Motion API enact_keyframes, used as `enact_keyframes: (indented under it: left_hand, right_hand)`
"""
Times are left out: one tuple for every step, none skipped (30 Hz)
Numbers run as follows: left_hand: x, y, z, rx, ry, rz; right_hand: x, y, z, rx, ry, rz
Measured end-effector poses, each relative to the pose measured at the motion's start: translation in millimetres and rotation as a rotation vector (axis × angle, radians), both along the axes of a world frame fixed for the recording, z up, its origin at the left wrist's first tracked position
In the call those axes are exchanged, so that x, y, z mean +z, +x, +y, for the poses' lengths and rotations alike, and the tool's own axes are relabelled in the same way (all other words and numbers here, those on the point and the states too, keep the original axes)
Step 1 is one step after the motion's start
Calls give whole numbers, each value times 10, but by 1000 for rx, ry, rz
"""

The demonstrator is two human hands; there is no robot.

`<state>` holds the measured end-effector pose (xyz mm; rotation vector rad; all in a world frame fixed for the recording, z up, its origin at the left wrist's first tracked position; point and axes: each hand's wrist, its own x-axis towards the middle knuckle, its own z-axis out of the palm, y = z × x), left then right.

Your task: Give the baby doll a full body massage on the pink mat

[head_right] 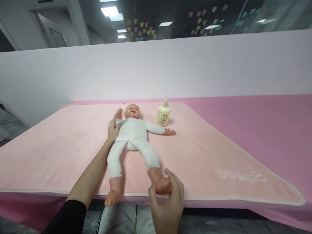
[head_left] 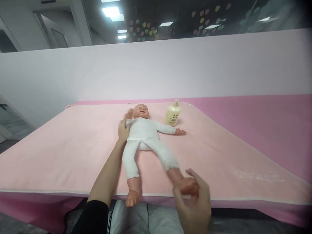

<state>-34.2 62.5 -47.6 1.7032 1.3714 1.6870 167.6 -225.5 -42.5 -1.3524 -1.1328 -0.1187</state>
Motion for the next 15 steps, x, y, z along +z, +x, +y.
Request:
enact_keyframes:
  left_hand:
    - [0,6,-11,-50,7,126]
    - [0,6,-16,-91,14,215]
    - [0,0,-18,-120,26,268]
    - [-1,-8,-17,-145,41,291]
    - [-1,-18,-15,-170,59,298]
    - [-1,-27,-14,-191,74,298]
    - [1,-34,-14,-206,82,296]
    - [4,-37,-15,-210,82,291]
    - [6,-36,-18,-203,71,278]
    - [7,-33,-20,-190,53,254]
    - [6,-29,-21,-177,30,215]
    - [1,-25,-18,-165,8,161]
    - [-9,-23,-11,-155,-8,94]
    - [-22,-24,2,-137,-19,19]
    - [-37,-31,21,-101,-28,-61]
  right_hand:
    - [97,17,121,-31,53,21]
    - [198,31,276,-42,111,16]
    - [297,38,462,-39,154,-5]
    - [387,33,672,-31,174,-31]
    - [463,16,895,-21,169,-57]
    - [525,-13,1119,-9,130,-66]
    - [574,-50,1330,29,55,-76]
    - [614,-93,1512,83,-37,-87]
    - [651,-135,1652,121,-121,-106]
    - [687,-171,1736,139,-181,-125]
    - [723,-197,1759,139,-201,-143]
    - [753,-211,1716,123,-189,-157]
    - [771,-211,1610,95,-149,-166]
    - [768,-198,1452,63,-88,-171]
    - [735,-175,1253,24,-37,-164]
